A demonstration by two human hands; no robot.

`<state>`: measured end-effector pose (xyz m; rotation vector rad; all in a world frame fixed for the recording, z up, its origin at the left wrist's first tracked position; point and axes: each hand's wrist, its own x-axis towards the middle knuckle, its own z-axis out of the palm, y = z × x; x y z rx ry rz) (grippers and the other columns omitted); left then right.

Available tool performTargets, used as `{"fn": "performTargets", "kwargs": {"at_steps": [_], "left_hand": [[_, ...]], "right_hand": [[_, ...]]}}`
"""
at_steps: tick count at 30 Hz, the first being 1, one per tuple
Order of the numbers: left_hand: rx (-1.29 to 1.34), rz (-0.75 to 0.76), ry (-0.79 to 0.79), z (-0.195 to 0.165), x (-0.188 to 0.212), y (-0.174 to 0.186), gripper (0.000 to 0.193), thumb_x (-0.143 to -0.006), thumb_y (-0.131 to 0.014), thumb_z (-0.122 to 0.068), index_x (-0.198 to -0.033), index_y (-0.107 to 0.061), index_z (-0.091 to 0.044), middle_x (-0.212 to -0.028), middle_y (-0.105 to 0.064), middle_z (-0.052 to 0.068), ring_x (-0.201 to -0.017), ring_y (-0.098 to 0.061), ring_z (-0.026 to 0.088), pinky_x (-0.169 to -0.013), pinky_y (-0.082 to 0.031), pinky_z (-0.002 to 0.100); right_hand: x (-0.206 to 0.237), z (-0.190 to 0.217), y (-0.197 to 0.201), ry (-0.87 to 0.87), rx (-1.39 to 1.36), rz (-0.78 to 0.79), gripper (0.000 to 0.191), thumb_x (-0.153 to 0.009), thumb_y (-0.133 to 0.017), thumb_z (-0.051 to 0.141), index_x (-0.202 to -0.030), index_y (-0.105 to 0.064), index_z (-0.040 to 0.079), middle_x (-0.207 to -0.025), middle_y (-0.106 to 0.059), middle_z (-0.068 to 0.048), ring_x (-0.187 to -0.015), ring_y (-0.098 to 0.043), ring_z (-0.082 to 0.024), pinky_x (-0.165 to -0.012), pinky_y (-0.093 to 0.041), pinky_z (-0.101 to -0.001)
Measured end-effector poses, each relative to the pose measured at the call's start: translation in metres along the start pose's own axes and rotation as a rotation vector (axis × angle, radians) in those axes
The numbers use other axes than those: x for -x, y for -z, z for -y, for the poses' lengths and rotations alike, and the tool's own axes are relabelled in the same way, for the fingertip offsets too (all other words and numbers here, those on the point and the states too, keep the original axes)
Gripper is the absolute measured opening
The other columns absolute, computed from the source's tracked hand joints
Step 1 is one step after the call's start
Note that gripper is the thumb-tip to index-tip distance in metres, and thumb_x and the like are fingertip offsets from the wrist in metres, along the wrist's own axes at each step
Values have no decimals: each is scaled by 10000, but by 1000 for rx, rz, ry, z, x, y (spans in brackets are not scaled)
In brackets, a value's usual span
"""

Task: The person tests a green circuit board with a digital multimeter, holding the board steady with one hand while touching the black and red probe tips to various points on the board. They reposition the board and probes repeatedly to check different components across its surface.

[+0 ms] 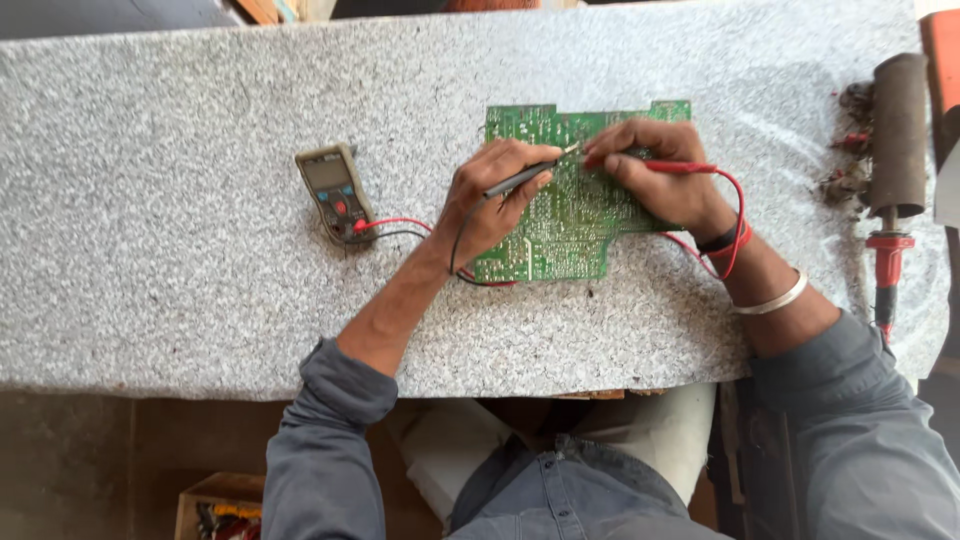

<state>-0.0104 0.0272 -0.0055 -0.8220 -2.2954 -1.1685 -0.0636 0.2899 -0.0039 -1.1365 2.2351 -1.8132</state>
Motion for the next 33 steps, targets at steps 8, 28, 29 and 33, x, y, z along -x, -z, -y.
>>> {"fn": "performTargets", "kwargs": {"at_steps": [8, 28, 29, 33], "left_hand": [[196, 43, 128, -2, 1, -2, 208, -1036, -690, -156, -1227, -708, -75, -1069, -739, 59, -818, -705, 115, -699, -598, 268], [398, 57, 136, -1, 9, -6, 203, -1015, -685, -201, -1142, -754, -59, -1008, -771, 68, -795, -692, 127, -697, -572, 277], [472, 64, 132, -3, 10, -5, 216, -1033, -683, -202, -1174, -747, -52, -1031, -766, 71, -835, -699, 135, -739, -580, 278], [637, 2, 246, 4, 2, -7, 265, -1068, -659, -264, -1242, -717, -72, -1086, -773, 73, -916, -747, 136, -770, -644, 263]], "right_hand": [[0, 1, 9, -130, -51, 233, 123, -927, -680, 84, -961, -738, -18, -946, -781, -125, -884, -746, -162, -801, -607, -303], [5, 41, 23, -42, -486, -210, 263, -1115, -565, 196, -1190, -685, -26, -1074, -748, -170, -993, -747, -229, -819, -566, -318], [8, 45, 25, -14, -610, -193, 279, -1122, -579, 221, -1190, -689, -26, -1063, -746, -174, -971, -749, -236, -813, -568, -319], [13, 41, 30, 167, -911, 41, 232, -1051, -631, 182, -1151, -737, 2, -1057, -760, -163, -974, -755, -262, -842, -614, -353]]}}
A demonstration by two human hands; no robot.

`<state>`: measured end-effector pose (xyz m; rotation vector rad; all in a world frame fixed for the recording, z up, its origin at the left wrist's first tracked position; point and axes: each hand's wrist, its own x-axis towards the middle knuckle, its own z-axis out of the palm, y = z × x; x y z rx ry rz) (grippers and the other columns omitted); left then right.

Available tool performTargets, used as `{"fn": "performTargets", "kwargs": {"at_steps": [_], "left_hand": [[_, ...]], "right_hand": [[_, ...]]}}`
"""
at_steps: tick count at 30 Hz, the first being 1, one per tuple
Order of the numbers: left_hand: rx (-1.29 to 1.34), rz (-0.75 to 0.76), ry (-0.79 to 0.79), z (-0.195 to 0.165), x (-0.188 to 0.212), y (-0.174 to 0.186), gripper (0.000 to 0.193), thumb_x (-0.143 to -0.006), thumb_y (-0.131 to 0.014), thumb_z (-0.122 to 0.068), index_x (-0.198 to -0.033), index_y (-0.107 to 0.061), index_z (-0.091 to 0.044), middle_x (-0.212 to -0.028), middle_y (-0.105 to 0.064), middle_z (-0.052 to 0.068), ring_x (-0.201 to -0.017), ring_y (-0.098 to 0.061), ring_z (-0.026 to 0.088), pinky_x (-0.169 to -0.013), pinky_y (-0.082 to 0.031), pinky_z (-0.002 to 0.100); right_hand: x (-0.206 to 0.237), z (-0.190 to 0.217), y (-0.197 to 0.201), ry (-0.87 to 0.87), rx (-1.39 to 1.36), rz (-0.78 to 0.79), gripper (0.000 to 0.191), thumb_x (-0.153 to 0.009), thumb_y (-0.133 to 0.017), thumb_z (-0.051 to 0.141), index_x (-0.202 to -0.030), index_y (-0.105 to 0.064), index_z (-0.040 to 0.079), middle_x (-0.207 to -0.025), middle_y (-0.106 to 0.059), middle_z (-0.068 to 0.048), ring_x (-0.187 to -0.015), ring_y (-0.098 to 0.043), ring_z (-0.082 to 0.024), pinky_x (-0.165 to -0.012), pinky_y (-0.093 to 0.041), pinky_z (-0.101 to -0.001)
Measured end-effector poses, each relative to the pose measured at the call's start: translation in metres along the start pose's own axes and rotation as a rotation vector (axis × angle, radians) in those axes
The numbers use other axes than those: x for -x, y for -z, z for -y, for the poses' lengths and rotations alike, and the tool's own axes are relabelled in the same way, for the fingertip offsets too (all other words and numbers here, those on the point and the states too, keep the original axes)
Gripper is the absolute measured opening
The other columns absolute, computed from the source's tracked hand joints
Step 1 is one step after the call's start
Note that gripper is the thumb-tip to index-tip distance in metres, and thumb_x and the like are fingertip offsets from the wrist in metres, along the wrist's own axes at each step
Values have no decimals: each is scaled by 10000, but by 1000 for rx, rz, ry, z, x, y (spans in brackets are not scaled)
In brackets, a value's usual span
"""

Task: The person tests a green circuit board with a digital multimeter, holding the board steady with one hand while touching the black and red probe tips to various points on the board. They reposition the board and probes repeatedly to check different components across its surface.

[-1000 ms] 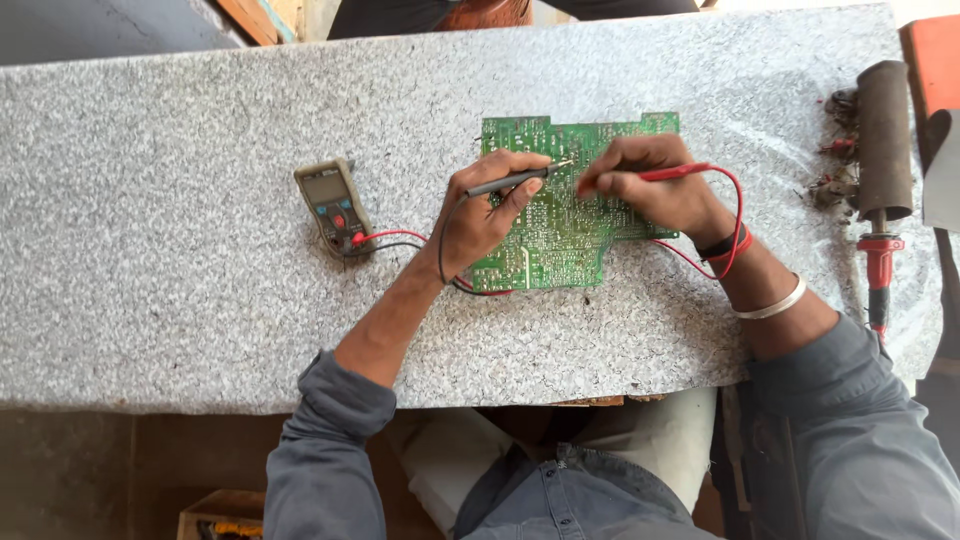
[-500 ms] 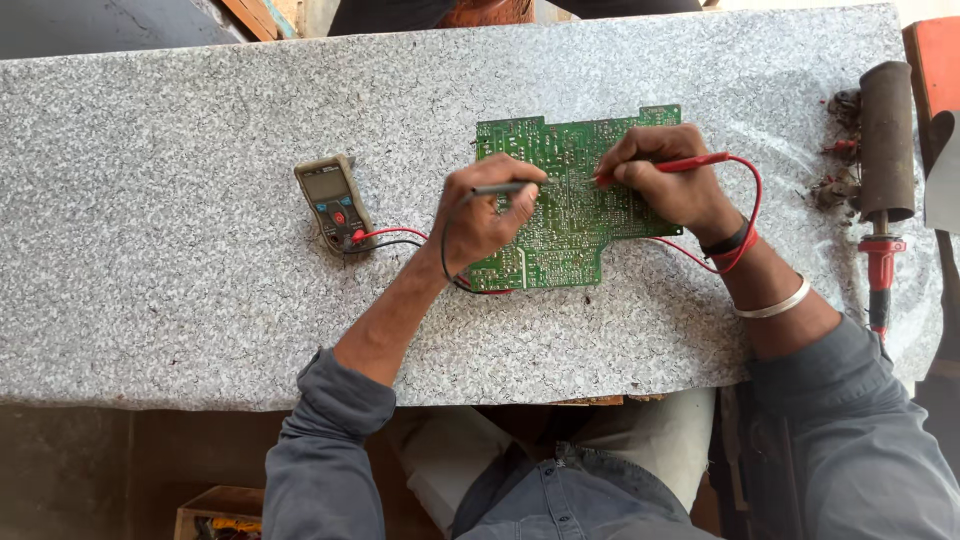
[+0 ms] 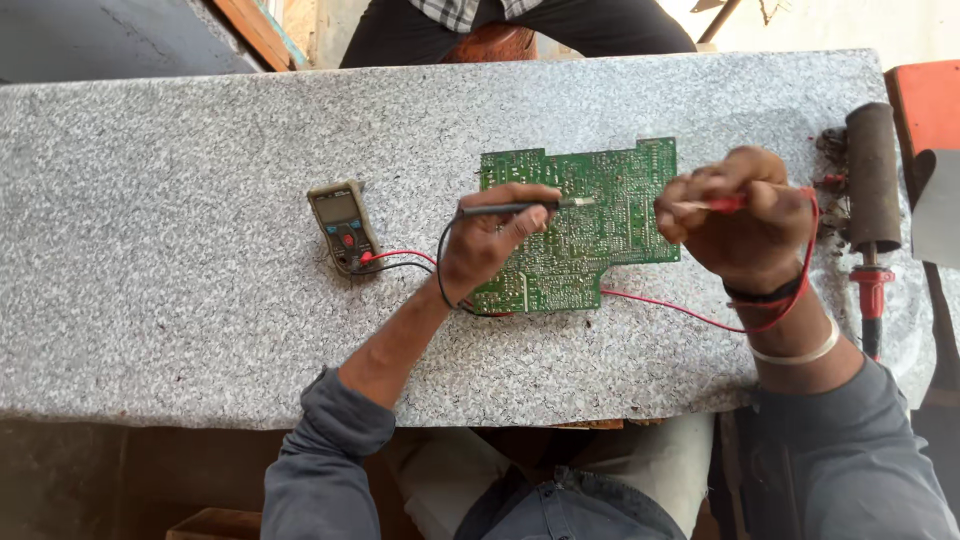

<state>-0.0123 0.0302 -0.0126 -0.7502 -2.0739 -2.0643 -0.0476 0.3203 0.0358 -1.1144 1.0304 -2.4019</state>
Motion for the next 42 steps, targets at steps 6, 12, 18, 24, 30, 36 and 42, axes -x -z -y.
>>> {"fn": "performTargets", "kwargs": {"at_steps": [6, 12, 18, 24, 30, 36, 42], "left_hand": [[-192, -288, 155, -2, 0, 1, 451, -1075, -493, -358, -1383, -635, -61, -1207, -753, 118, -879, -679, 184, -655, -573, 271], [211, -180, 236, -9, -2, 18, 531, -1089, -376, -321, -1499, -506, -9, -1354, -689, 170, -1210, -696, 231, -849, -621, 318], [430, -155, 444, -9, -6, 31, 544, -1069, -391, -285, -1533, -455, -7, -1389, -665, 175, -1211, -686, 242, -859, -623, 312], [476, -131, 156, -9, -2, 29, 557, -1076, -445, -274, -1573, -418, -23, -1453, -635, 158, -1261, -680, 264, -879, -625, 348], [21, 83, 155, 0, 4, 4, 556, -1079, -408, -366, -1547, -477, -73, -1513, -591, 128, -1210, -707, 253, -803, -626, 316], [-183, 68, 143, 5, 4, 4, 565, -1065, -384, -436, -1489, -501, -82, -1341, -693, 175, -1094, -751, 239, -719, -664, 298], [-316, 72, 64, 2, 7, 5, 572, -1073, -392, -465, -1453, -561, -72, -1197, -765, 156, -1006, -780, 245, -790, -639, 337]], "right_hand": [[-9, -58, 19, -214, 824, -277, 223, -1065, -573, 113, -1139, -730, -27, -1063, -760, -157, -977, -748, -228, -873, -617, -325], [-13, -57, 30, -386, 522, -457, 312, -1087, -504, 171, -1253, -651, -48, -1142, -745, -178, -983, -740, -219, -757, -586, -301], [-17, -42, 34, -532, 174, -396, 393, -1101, -461, 186, -1347, -579, -97, -1244, -700, -235, -1044, -729, -269, -782, -585, -322], [-2, -26, 36, -219, 14, -79, 338, -1133, -517, 235, -1370, -618, 15, -1353, -687, -211, -1135, -739, -272, -888, -605, -353], [-11, -45, 32, -317, 399, -189, 327, -1133, -513, 227, -1312, -635, -18, -1287, -711, -187, -1032, -735, -232, -857, -585, -321], [-15, -43, 4, -384, 896, -72, 293, -1060, -536, 182, -1170, -736, -3, -1036, -771, -120, -928, -736, -167, -816, -578, -303], [-20, -42, -6, -387, 985, -32, 274, -1034, -552, 181, -1145, -755, 34, -985, -774, -89, -906, -740, -147, -792, -587, -295]]}}
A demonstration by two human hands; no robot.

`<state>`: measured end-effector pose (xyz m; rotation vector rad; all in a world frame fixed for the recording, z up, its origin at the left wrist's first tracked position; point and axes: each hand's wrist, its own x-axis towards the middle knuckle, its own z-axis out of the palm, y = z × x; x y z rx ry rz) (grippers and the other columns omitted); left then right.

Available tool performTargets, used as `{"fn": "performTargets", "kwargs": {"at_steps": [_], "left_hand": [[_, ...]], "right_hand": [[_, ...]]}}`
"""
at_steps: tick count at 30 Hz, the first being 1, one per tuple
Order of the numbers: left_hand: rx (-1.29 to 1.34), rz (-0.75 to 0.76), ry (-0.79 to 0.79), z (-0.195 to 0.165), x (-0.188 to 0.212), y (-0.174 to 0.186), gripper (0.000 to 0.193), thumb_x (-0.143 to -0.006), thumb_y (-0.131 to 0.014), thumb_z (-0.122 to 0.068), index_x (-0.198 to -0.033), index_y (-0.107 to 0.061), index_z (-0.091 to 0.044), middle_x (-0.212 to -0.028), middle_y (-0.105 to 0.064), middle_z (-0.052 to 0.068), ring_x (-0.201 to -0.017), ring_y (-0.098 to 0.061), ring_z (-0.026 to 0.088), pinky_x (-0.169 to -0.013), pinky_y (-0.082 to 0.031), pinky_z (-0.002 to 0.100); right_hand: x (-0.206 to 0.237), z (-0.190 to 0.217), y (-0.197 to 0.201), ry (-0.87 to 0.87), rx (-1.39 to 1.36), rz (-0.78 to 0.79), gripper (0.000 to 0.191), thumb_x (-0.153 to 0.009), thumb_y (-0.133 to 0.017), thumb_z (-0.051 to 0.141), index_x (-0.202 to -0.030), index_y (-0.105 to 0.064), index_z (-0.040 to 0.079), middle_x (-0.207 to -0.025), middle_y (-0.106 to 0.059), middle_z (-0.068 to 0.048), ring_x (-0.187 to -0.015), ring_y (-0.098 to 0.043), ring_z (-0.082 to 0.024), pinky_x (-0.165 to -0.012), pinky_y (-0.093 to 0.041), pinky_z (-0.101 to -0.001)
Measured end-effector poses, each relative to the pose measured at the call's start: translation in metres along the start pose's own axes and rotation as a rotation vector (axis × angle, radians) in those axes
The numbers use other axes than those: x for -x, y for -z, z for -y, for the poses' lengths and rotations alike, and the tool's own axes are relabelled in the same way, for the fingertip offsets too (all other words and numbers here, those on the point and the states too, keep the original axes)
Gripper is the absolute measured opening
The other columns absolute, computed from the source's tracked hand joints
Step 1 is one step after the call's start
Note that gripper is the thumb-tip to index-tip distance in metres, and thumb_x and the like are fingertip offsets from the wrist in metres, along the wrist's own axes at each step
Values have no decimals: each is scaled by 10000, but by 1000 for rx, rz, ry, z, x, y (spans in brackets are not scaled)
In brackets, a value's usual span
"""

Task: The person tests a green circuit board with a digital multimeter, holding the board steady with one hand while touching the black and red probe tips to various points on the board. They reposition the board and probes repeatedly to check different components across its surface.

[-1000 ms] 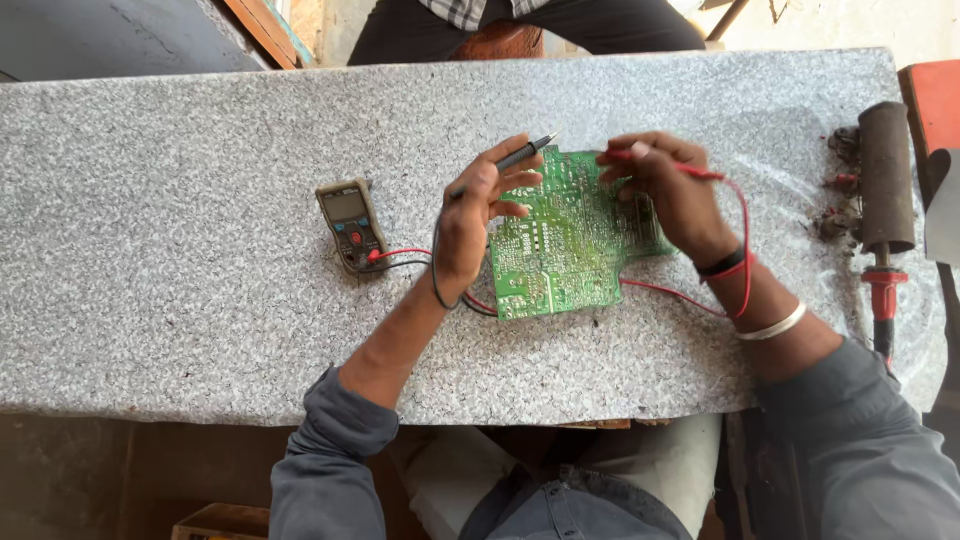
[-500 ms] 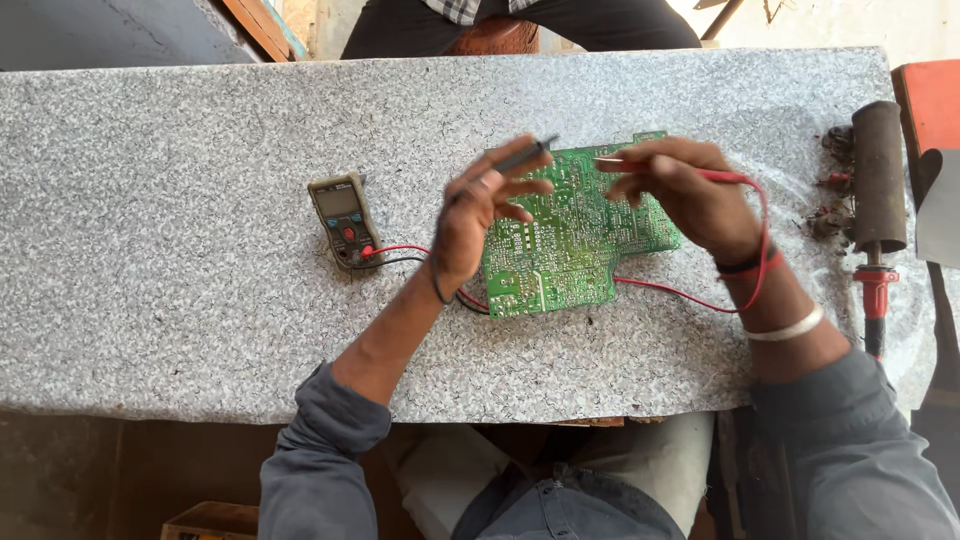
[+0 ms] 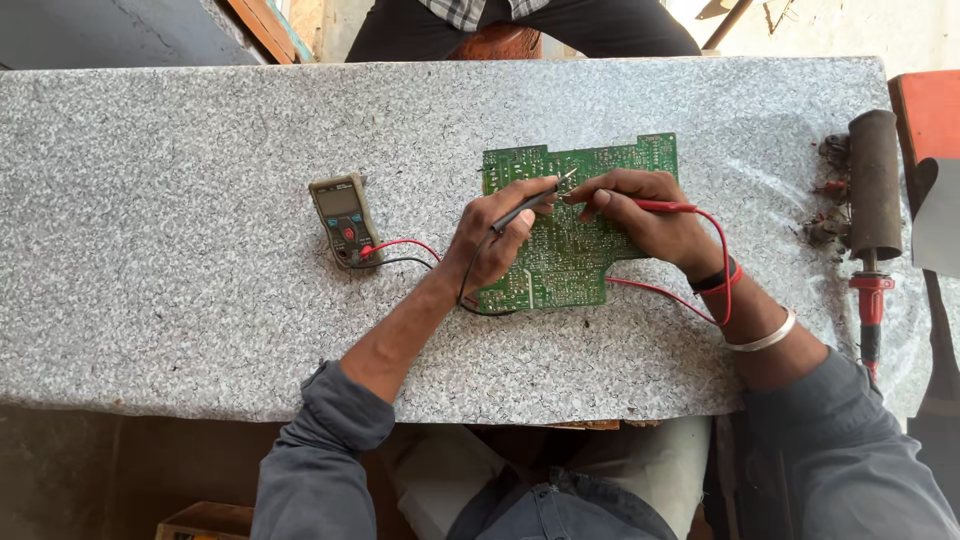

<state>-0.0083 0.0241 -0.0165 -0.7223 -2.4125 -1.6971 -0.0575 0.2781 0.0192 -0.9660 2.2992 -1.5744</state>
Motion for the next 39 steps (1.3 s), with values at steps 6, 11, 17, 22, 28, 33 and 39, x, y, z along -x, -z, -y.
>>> {"fn": "performTargets", "kwargs": {"at_steps": [6, 11, 17, 22, 28, 33, 39], "left_hand": [[-52, 13, -86, -3, -3, 6, 574, -1096, -395, -491, -1418, -577, -52, -1200, -754, 172, -1127, -764, 281, -913, -625, 375], [-88, 28, -90, 0, -4, 8, 587, -1084, -396, -500, -1409, -595, -53, -1172, -765, 156, -1102, -768, 270, -913, -617, 372], [-155, -13, -25, 0, -5, 2, 356, -1032, -590, -242, -1345, -632, -79, -1078, -780, 103, -808, -766, 142, -658, -619, 265], [-155, -62, -87, 3, -3, -4, 280, -1005, -702, -151, -1274, -668, -83, -1012, -782, 66, -770, -746, 93, -593, -594, 243], [119, -13, -58, 3, -6, 0, 232, -1070, -663, -170, -1280, -677, -73, -1076, -766, 66, -911, -729, 130, -709, -604, 287], [64, -1, 83, -3, -3, -1, 267, -1046, -654, -192, -1269, -696, -53, -1031, -790, 82, -870, -721, 167, -706, -581, 302], [482, -19, 14, 6, -4, -9, 263, -1068, -626, -188, -1278, -652, -31, -1090, -772, 107, -1003, -763, 152, -691, -632, 255]], "right_hand": [[6, -2, -7, -4, -43, -13, 266, -1026, -572, 174, -1128, -756, 12, -986, -770, -91, -899, -731, -145, -797, -589, -297], [7, -9, -7, -18, -103, -24, 260, -1026, -578, 170, -1130, -752, 8, -1003, -772, -74, -894, -727, -134, -785, -590, -287], [9, -16, -3, 57, -124, -73, 147, -998, -665, 89, -1086, -755, 12, -994, -773, -83, -878, -719, -117, -760, -592, -269], [11, -18, 10, 112, -128, -249, 145, -1038, -656, 99, -1133, -728, 17, -1099, -768, -94, -953, -732, -129, -847, -609, -291], [5, -8, 2, 154, 104, -330, 252, -1065, -646, 97, -1298, -656, 1, -1134, -739, -135, -1048, -730, -198, -887, -602, -330], [11, 1, -3, 271, 123, -290, 330, -1069, -577, 58, -1397, -555, 26, -1263, -724, -140, -1182, -720, -226, -969, -587, -346], [6, -13, -9, 299, 247, -152, 178, -989, -719, 68, -1164, -700, 38, -1001, -745, -112, -858, -735, -189, -721, -599, -337]]}}
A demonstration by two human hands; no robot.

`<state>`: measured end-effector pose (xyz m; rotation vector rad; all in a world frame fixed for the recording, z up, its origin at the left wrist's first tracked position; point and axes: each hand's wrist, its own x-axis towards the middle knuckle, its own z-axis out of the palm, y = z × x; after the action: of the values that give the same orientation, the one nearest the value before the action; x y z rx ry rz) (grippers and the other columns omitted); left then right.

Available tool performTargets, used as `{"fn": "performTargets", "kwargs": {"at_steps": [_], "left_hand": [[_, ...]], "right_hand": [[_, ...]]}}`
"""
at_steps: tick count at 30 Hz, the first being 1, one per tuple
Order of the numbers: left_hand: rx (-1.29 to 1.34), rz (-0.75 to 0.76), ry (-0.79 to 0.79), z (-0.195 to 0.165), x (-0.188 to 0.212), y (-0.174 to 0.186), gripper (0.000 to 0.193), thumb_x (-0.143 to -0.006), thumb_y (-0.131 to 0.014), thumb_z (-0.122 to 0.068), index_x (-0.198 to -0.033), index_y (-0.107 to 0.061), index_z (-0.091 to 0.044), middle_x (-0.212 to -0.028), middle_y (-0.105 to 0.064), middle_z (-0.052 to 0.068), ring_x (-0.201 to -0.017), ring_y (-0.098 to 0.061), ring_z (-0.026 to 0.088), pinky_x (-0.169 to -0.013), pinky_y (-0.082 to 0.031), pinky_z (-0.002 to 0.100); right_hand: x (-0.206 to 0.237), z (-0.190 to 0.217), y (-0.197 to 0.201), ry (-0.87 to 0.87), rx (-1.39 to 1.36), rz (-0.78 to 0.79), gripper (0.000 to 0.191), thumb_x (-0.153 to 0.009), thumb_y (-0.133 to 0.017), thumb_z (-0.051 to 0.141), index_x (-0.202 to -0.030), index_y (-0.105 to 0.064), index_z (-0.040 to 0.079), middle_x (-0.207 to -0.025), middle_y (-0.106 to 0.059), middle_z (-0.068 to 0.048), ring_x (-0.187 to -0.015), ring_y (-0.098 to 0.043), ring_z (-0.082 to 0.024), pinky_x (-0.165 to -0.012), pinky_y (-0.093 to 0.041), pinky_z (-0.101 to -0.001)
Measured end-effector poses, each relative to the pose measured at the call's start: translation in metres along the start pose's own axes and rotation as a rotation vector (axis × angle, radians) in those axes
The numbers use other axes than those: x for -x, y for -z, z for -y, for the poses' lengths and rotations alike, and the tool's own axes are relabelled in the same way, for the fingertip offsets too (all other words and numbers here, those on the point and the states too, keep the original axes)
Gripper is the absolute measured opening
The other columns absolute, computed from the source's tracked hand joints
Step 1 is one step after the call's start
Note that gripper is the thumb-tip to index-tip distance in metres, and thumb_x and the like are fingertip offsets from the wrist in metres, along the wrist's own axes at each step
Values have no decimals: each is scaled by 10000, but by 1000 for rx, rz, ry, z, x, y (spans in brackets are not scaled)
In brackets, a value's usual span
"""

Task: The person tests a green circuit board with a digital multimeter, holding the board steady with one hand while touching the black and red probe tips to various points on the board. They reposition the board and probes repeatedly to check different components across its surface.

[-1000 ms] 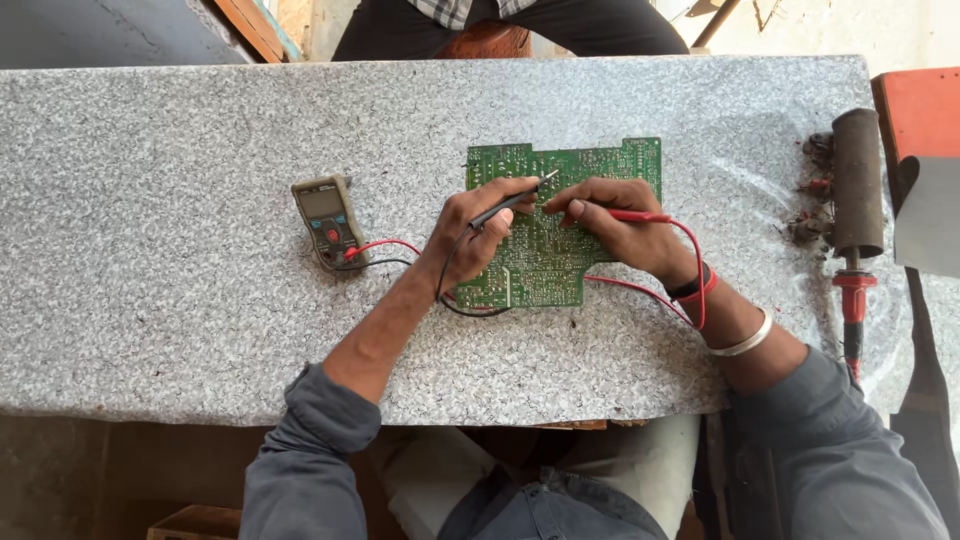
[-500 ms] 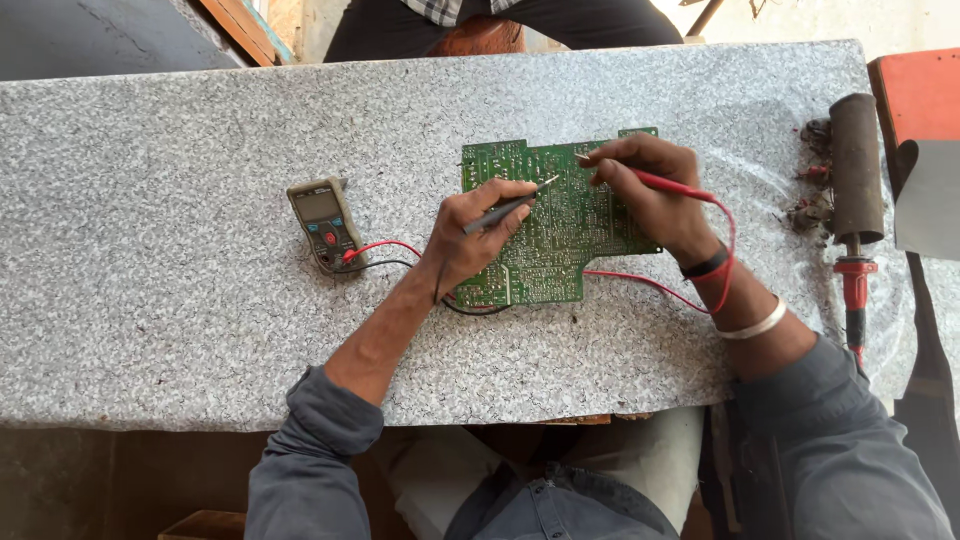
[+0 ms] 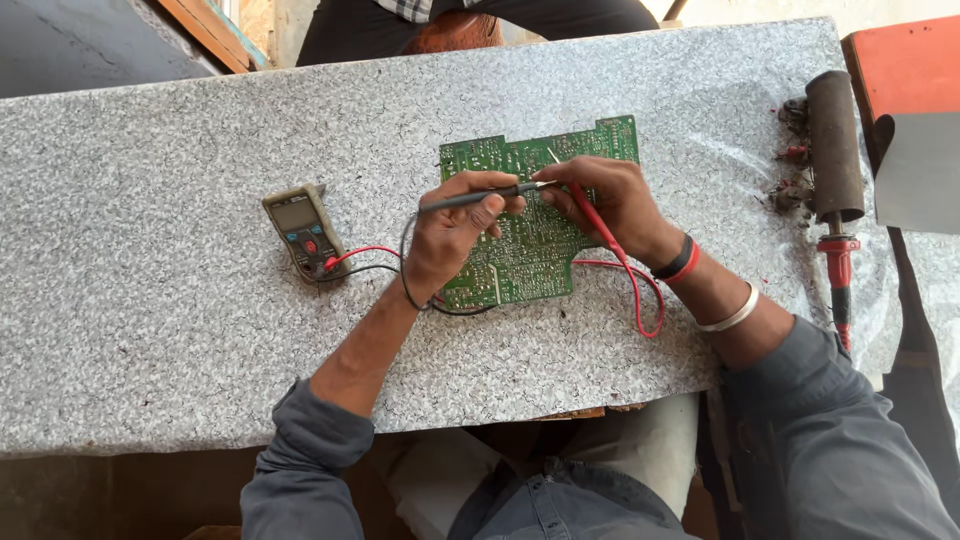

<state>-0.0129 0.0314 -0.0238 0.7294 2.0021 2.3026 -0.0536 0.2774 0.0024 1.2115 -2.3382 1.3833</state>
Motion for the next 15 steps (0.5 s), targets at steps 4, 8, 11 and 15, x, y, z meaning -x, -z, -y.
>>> {"fn": "performTargets", "kwargs": {"at_steps": [4, 8, 11, 15], "left_hand": [[77, -46, 36, 5, 4, -2, 240, -1069, -640, -156, -1240, -658, 11, -1052, -769, 142, -964, -758, 157, -674, -621, 244], [14, -91, 13, 6, 3, -10, 180, -1015, -694, -102, -1125, -650, 33, -996, -772, 161, -901, -781, 163, -641, -645, 243], [161, -105, 56, 1, 6, -14, 157, -994, -702, -59, -1111, -628, 14, -1038, -756, 157, -942, -766, 156, -680, -640, 230], [103, -32, -105, -6, 8, -17, 166, -1012, -716, -13, -1154, -636, 17, -1153, -734, 186, -1067, -745, 193, -879, -647, 276]], "right_hand": [[4, 1, 1, 69, 97, -39, 117, -983, -718, 71, -1092, -733, 32, -892, -711, -98, -759, -682, -180, -643, -547, -344], [3, 8, 0, 154, 101, -63, 101, -966, -733, 84, -1049, -761, 36, -793, -677, -74, -671, -615, -173, -577, -483, -334], [8, 13, -3, 173, 135, -85, 83, -986, -733, 95, -1016, -741, 19, -765, -631, -85, -675, -598, -184, -598, -464, -351], [13, 12, -10, 24, -46, -93, 105, -990, -721, 118, -990, -747, 16, -739, -644, -58, -635, -588, -134, -563, -452, -325]]}}
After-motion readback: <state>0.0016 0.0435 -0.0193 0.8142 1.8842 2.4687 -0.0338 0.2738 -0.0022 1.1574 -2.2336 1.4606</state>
